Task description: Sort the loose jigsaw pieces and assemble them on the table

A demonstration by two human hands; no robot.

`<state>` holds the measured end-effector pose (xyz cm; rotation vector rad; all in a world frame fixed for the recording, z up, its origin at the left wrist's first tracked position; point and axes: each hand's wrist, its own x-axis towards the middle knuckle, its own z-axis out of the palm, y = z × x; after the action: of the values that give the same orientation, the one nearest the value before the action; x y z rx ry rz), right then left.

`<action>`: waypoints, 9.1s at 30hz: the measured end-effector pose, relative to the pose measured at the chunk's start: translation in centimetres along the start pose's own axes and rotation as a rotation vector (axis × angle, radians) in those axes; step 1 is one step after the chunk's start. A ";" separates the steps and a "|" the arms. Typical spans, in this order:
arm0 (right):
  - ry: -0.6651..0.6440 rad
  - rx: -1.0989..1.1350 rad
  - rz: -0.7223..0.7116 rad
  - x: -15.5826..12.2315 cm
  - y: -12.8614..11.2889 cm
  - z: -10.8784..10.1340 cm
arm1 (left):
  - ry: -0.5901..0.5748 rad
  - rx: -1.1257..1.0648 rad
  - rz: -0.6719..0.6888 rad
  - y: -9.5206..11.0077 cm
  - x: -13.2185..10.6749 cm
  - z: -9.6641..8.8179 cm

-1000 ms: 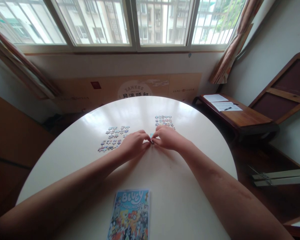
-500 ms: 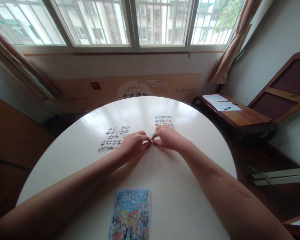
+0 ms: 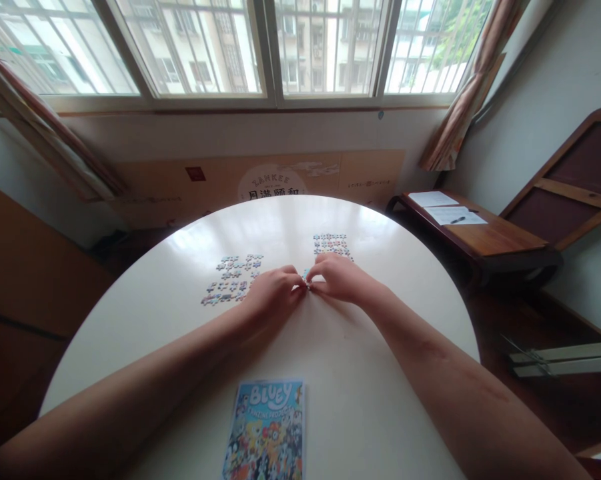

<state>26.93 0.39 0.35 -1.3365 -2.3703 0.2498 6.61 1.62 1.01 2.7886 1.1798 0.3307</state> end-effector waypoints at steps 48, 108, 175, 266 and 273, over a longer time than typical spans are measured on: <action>0.081 -0.109 -0.104 -0.6 -1.2 0.2 | -0.500 0.245 -0.625 -14.9 -1.9 -7.6; 0.354 0.087 -0.156 -0.1 -4.4 -0.6 | -0.230 -0.967 -0.361 -5.8 -0.6 -5.9; 0.282 0.112 -0.184 -0.4 -4.0 -1.1 | -0.390 -1.556 -0.413 -4.4 -0.8 -3.7; 0.241 0.305 -0.172 -1.9 -6.6 0.3 | 0.085 -0.883 -0.209 -1.2 -6.4 -1.8; 0.197 0.225 -0.129 -2.4 -4.2 -2.2 | 0.020 -0.752 -0.162 -1.3 -6.7 -1.8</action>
<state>25.68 -3.97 3.14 -1.0505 -2.1808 0.3208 0.76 -2.32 1.41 2.0346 0.9976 0.6308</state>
